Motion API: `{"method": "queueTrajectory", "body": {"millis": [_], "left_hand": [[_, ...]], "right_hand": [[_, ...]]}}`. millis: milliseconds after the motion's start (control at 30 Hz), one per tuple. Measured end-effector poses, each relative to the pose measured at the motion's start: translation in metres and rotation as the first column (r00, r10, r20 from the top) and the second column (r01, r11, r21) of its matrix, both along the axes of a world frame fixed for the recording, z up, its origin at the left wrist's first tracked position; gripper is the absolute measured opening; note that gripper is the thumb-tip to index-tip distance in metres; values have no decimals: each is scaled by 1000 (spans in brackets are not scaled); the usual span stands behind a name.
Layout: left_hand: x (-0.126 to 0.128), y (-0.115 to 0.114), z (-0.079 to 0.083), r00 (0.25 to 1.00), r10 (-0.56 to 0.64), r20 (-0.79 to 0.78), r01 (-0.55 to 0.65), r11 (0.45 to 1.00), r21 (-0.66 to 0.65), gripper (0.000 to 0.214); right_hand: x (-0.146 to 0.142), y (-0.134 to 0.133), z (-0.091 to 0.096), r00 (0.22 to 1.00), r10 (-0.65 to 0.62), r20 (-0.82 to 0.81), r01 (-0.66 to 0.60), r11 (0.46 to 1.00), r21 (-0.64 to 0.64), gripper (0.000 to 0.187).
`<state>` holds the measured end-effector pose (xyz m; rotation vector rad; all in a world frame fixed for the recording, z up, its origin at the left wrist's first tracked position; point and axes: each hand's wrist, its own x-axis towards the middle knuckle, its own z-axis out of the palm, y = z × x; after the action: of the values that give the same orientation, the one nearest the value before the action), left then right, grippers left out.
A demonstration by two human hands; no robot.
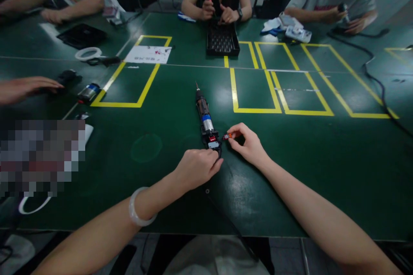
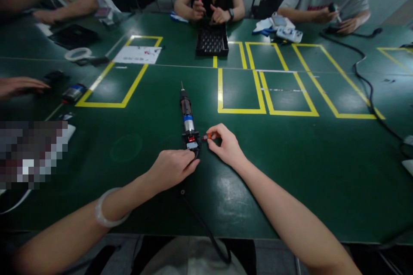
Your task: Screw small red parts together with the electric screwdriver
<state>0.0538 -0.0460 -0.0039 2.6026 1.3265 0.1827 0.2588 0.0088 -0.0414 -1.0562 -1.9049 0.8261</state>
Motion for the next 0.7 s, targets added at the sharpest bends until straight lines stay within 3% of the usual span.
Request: {"method": "queueTrajectory", "body": {"millis": [333,533,700], "left_hand": [[-10,5,4,990,-132,48,134,989,-54,33],[-20,11,8,981,-192,39,195,978,-70,33],[-23,12,8,978,-200,51,201,979,-18,32]], "right_hand": [[-2,-2,7,970,103,221,-113,993,32,14],[-2,-2,9,964,171,203,-178,984,16,18],[-8,-4,9,978,129,165,-132,991,9,21]]}}
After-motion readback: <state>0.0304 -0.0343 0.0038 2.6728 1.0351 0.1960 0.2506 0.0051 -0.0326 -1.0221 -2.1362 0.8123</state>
